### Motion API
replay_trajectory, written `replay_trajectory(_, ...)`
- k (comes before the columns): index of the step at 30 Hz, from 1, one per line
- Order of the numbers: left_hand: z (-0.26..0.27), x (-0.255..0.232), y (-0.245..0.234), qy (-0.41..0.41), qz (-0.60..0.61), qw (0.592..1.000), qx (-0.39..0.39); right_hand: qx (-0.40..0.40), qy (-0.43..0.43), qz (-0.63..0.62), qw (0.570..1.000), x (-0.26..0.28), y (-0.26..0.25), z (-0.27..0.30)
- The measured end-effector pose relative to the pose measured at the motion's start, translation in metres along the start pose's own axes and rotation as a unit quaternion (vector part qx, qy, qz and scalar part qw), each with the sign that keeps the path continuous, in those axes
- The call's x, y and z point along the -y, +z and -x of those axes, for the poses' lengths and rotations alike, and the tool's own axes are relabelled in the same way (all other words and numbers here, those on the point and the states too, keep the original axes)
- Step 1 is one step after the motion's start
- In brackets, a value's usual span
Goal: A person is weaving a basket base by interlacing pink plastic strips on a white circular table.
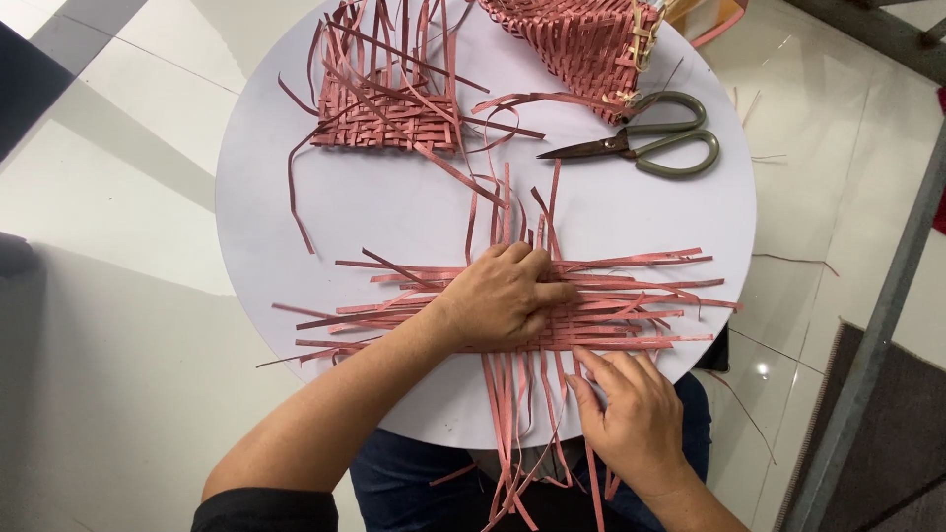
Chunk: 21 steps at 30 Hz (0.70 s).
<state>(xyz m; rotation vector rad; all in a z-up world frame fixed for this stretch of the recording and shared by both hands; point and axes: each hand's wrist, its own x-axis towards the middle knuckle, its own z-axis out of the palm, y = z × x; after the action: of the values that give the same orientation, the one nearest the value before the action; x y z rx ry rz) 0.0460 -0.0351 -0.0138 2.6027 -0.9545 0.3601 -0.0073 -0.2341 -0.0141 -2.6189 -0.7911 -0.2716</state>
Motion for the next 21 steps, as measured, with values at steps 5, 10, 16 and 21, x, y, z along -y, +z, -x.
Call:
replay_trajectory(5,-0.0042,-0.0011,0.0020,-0.023,-0.015,0.999,0.023,0.000,-0.003,0.001,1.000,0.0017,-0.0005,-0.0010)
replay_trajectory(10,-0.0062,-0.0004,0.0066,-0.019,-0.043,0.998,0.031,-0.005,-0.008,-0.012,1.000,-0.0002,0.0020,-0.0020)
replay_trajectory(16,-0.0070,-0.0010,0.0035,-0.032,-0.033,0.998,0.048,-0.004,-0.011,-0.030,0.999,-0.0016,0.0048,-0.0028)
replay_trajectory(21,-0.0063,-0.0020,0.0034,-0.031,-0.024,0.998,0.039,-0.008,-0.027,-0.032,0.999,-0.0028,0.0064,-0.0029)
